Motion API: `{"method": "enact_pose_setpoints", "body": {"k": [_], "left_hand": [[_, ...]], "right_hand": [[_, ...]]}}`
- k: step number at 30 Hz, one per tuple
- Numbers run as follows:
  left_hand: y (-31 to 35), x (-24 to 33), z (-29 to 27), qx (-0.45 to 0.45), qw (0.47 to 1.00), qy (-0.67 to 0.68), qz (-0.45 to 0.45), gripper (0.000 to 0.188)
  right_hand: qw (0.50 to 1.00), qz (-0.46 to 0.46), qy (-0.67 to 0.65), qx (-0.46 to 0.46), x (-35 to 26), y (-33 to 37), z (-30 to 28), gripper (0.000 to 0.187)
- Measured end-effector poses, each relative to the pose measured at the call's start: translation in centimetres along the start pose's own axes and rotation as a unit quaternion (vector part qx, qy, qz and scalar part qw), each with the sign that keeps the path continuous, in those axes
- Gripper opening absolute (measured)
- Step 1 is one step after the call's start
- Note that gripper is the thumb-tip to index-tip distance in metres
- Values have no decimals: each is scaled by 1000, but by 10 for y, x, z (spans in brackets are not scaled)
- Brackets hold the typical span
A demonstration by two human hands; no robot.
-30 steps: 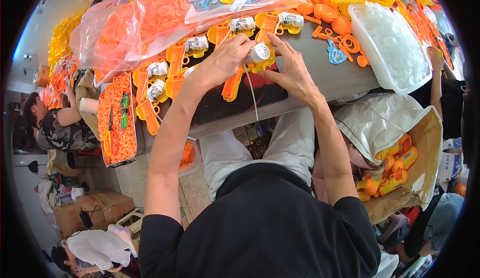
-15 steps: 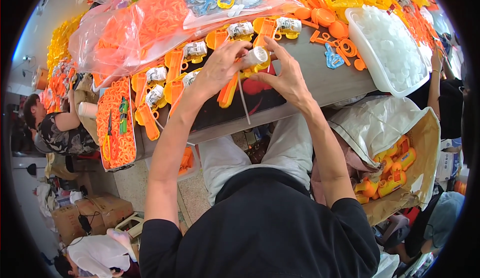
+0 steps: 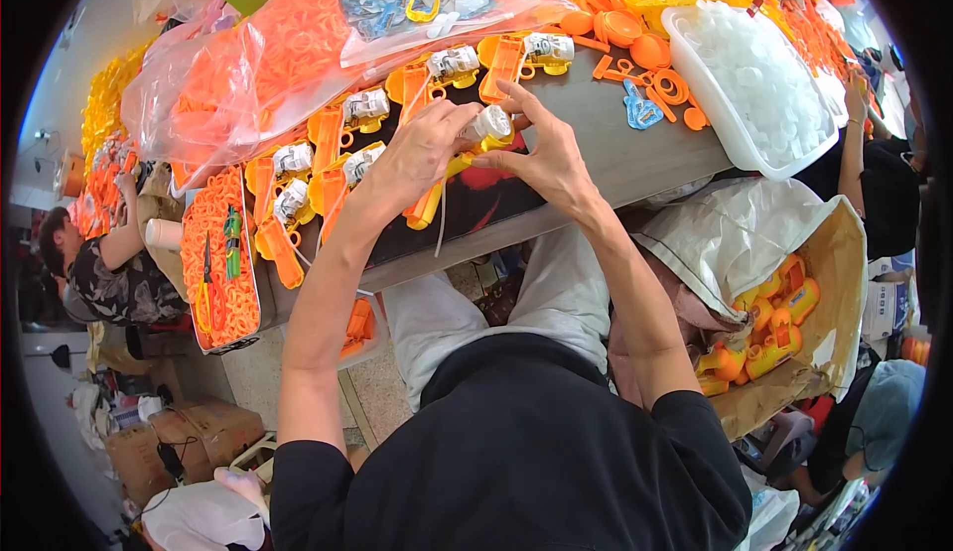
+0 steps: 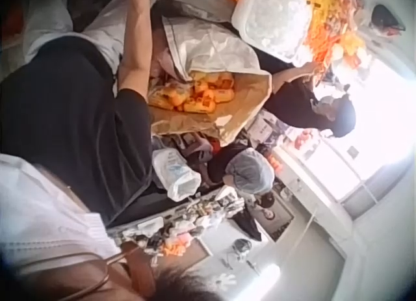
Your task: Assembling plastic toy guns by manually fitting and snapping together colorful components at a factory table.
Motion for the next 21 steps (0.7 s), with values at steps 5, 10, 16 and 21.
{"method": "enact_pose_setpoints", "body": {"k": [5, 10, 16, 21], "left_hand": [[-1, 3, 2, 3, 1000, 2, -15, 40], [16, -15, 19, 79, 993, 62, -57, 30], [44, -26, 18, 209, 969, 16, -129, 21], [35, -15, 31, 149, 982, -30, -112, 15]], "right_hand": [[997, -23, 67, 5, -8, -4, 0, 87], [990, 36, 82, -108, 13, 15, 0, 80], [958, -93, 253, -99, 8, 38, 14, 74], [946, -104, 281, -120, 17, 41, 19, 70]]}}
Point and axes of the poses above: each hand's wrist, its own y-axis away from the middle knuckle, its own z-axis out of the palm, x = y × z, the point moved 5 cm from there along -y, towards the middle knuckle, and after that the axes turned 6 degrees about -z, right-handed, at the moved point
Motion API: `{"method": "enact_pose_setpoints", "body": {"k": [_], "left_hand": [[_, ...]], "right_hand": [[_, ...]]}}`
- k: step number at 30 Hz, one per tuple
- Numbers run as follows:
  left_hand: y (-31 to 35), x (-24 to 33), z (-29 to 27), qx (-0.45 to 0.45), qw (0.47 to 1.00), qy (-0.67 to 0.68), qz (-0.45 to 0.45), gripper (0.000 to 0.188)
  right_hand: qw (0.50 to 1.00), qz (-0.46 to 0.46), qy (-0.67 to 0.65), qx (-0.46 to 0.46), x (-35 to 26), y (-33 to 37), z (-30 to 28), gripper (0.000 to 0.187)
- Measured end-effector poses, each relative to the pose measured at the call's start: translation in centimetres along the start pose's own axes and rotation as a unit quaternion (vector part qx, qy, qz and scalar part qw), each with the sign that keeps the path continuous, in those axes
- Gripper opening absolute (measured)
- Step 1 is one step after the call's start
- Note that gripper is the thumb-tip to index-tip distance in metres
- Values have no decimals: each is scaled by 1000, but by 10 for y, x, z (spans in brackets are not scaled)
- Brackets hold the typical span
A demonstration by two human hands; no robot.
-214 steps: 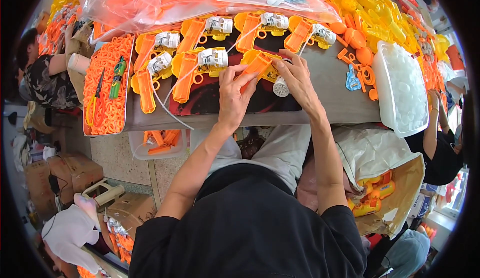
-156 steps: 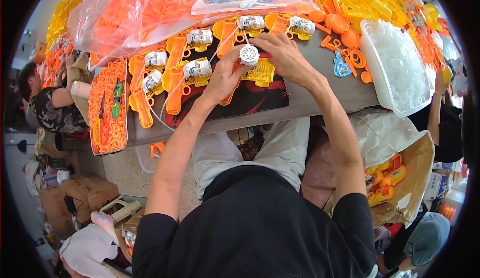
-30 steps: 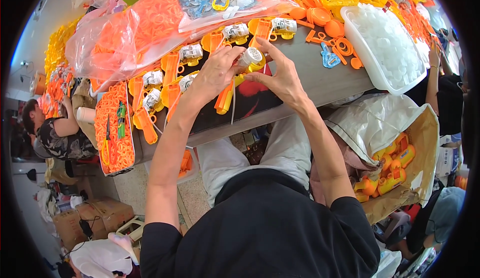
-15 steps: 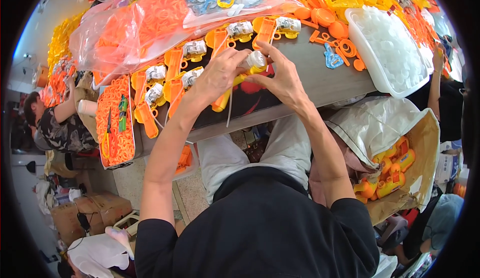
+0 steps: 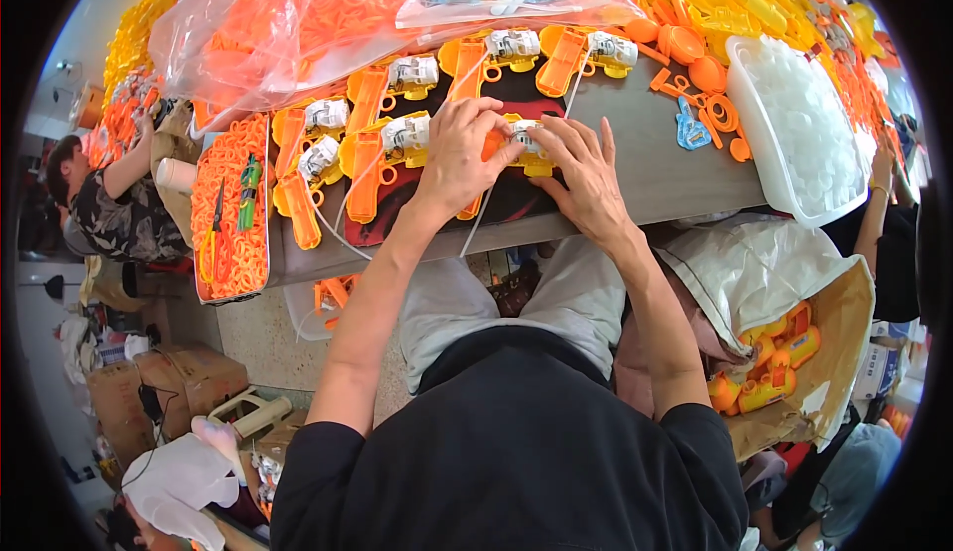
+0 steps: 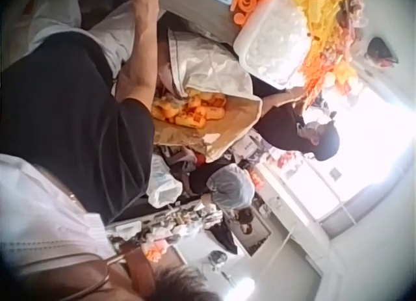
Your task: Assembling plastic toy guns by manually fitting and snapping together colorful components at a factory table.
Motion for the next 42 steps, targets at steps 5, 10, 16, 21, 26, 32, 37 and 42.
{"method": "enact_pose_setpoints", "body": {"k": [5, 10, 16, 21, 26, 32, 37, 42], "left_hand": [[15, 13, -2, 86, 996, -29, 2, 16], [46, 30, 13, 77, 996, -15, -49, 25], [39, 26, 2, 2, 999, -30, 11, 32], [16, 20, -6, -7, 998, -27, 58, 38], [20, 19, 9, 0, 995, -58, 82, 42], [23, 18, 9, 14, 995, -47, 88, 40], [18, 16, 12, 16, 995, -49, 81, 39], [21, 19, 11, 27, 994, -75, 74, 38]], "right_hand": [[1000, -10, 12, 0, -8, -6, 0, 69], [1000, 18, -19, -1, -6, -8, -8, 59], [988, 43, -31, 142, -10, -15, 8, 30], [985, 49, -51, 160, -12, -9, 13, 37], [984, 61, -57, 154, -10, -10, 9, 41], [955, 123, 163, 216, 100, -13, -93, 26], [933, 55, 355, -13, 186, -27, -119, 18], [935, 3, 353, -35, 207, -31, -104, 16]]}}
Point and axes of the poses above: each hand's wrist, its own y-axis away from the middle knuckle, its own z-axis out of the palm, x = y × z, the point moved 5 cm from there along -y, towards the middle knuckle, and after that the axes turned 6 degrees about -z, right-handed, at the moved point
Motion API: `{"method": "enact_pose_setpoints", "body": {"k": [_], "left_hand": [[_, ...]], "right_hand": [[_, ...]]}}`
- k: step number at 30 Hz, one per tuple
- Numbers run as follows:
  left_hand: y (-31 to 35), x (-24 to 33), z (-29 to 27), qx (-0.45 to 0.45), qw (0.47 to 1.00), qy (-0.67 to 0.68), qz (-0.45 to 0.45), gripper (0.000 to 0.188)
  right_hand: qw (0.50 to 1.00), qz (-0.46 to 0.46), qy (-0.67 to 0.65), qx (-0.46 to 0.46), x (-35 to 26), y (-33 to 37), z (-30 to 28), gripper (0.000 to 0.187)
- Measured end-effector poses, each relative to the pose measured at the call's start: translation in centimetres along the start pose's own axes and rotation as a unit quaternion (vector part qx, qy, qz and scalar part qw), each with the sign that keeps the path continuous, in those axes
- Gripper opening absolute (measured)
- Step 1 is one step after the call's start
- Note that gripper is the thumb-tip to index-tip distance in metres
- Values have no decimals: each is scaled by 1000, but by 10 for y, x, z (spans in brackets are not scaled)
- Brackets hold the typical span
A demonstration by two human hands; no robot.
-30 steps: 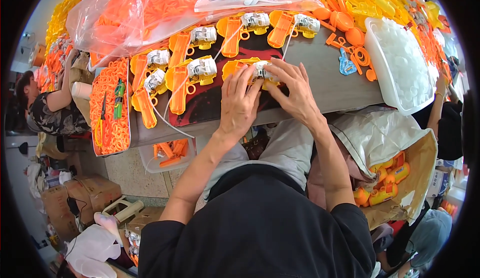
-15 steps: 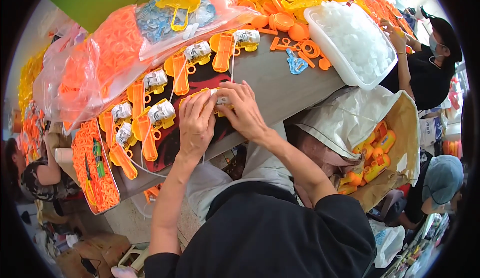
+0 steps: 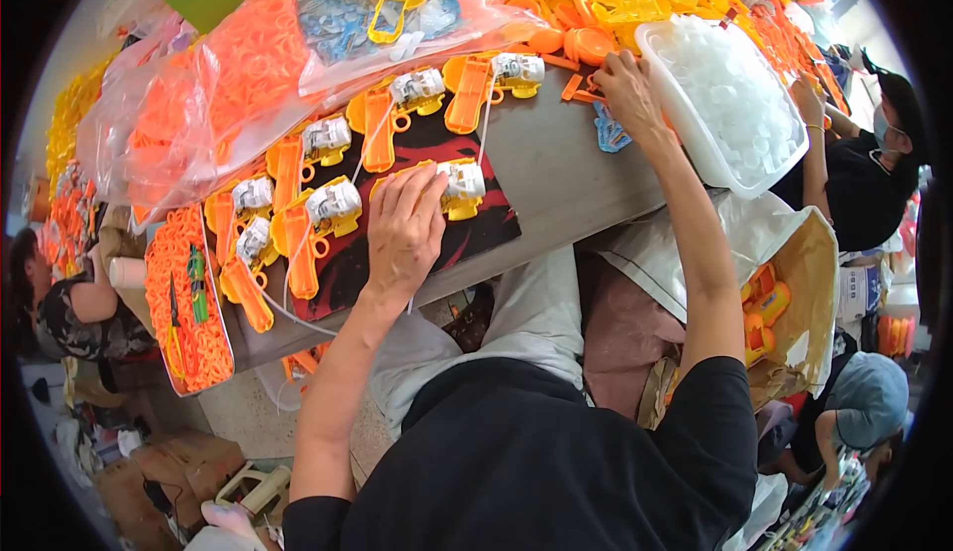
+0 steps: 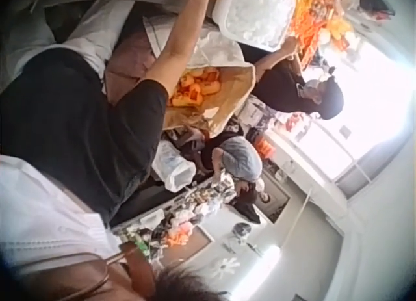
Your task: Assembling plastic toy guns by manually fitting and snapping together colorful components at a factory table.
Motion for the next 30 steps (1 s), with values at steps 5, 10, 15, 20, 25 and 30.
{"method": "enact_pose_setpoints", "body": {"k": [5, 10, 15, 20, 25, 30], "left_hand": [[-3, 5, 10, 25, 999, -36, -8, 37], [-1, 5, -9, 71, 997, 17, -36, 33], [23, 3, -23, 33, 989, -31, -138, 39], [12, -17, -16, -30, 987, 72, -140, 29], [11, -29, -14, -10, 992, 59, -108, 19], [24, -18, -5, 24, 992, 19, -123, 15]], "right_hand": [[999, 43, -2, -30, 8, -8, 5, 11], [962, 98, -247, 65, -43, 10, -62, 9], [943, 13, -332, 15, -202, 50, -94, 20], [947, 7, -313, 75, -215, 72, -83, 15], [935, -34, -340, 91, -224, 67, -87, 18], [925, 2, -325, 198, -258, 43, -97, 24]]}}
Point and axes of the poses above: each hand's wrist, its own y-axis away from the middle knuckle, its own z-axis out of the palm, x = y × z, the point moved 5 cm from there along -y, towards the middle knuckle, and after that the axes turned 6 degrees about -z, right-handed, at the moved point
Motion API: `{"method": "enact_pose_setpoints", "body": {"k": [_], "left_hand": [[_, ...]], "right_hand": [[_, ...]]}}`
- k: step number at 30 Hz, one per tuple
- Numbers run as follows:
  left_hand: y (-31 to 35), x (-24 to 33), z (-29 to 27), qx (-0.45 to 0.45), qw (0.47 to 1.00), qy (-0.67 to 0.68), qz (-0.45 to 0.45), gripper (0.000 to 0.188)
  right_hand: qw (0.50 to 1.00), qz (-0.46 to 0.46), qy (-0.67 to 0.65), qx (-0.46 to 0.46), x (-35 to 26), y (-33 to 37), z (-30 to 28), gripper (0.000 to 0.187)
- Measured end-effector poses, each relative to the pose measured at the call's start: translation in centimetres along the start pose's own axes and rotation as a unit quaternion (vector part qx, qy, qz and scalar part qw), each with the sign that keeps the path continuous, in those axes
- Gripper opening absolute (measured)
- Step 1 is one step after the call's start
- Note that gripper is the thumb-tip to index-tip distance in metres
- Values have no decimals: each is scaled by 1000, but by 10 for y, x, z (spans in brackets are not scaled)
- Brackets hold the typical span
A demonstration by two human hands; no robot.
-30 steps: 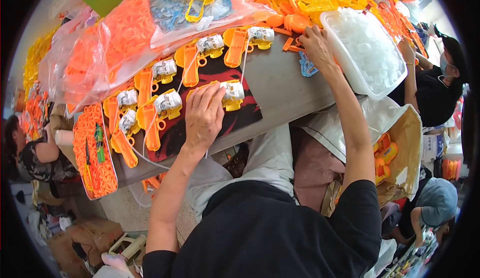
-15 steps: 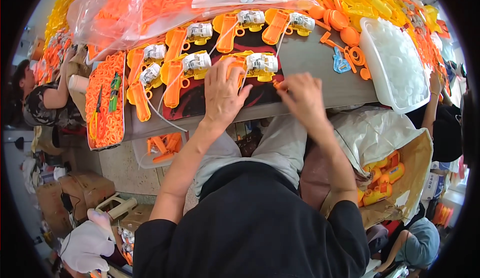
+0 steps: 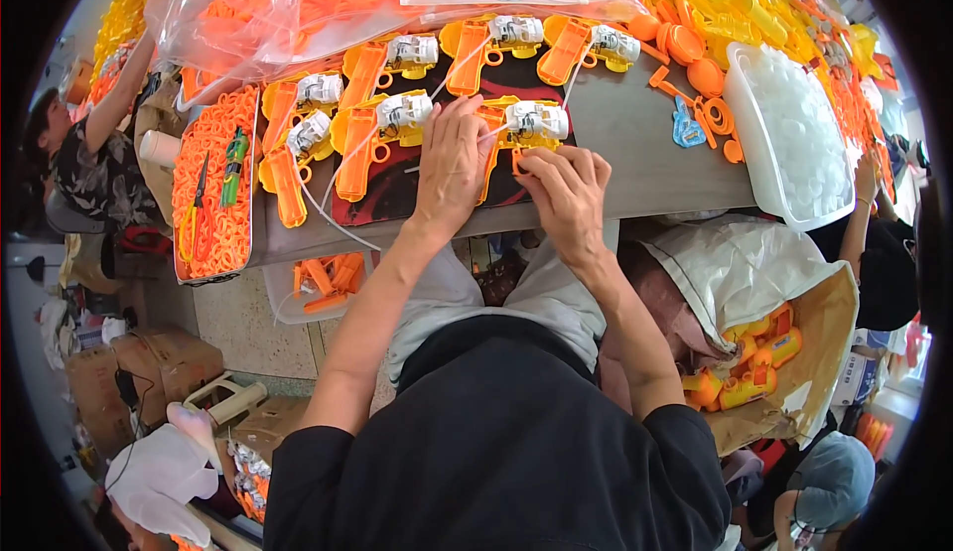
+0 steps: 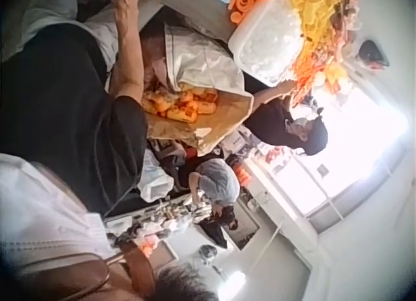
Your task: Assembling plastic toy guns by manually fitting and snapping together colorful components at a factory table.
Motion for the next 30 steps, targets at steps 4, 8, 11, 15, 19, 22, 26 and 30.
{"method": "enact_pose_setpoints", "body": {"k": [4, 8, 11, 15, 19, 22, 26, 30], "left_hand": [[-2, 3, -1, 28, 999, 11, 20, 17], [-1, 0, -2, 21, 999, 20, 15, 18], [-5, -1, -3, 20, 999, 13, 24, 20], [-25, -6, -1, -52, 998, 28, -3, 26], [-36, -9, -2, -78, 996, 41, -8, 30], [-39, -12, 0, -69, 996, 50, -10, 33], [-35, -11, 3, -88, 995, 39, -7, 30], [-35, -13, -5, -64, 998, 9, 16, 27]], "right_hand": [[999, -9, 41, 1, 0, -3, 15, 29], [998, -25, 52, -14, -1, -4, 22, 32], [995, -37, 81, -40, -3, -1, 25, 35], [992, -70, 77, -75, 4, -7, 20, 39], [976, -157, 65, -140, 11, -14, 17, 43], [978, -132, 133, -92, -9, 4, 30, 43], [987, -6, 141, -73, -25, 11, 30, 38], [998, 51, -19, -24, 7, -17, 14, 36]]}}
Point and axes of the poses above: each hand's wrist, its own y-axis away from the middle knuckle, its own z-axis out of the palm, x = y × z, the point moved 5 cm from there along -y, towards the middle knuckle, and after that the axes turned 6 degrees about -z, right-handed, at the moved point
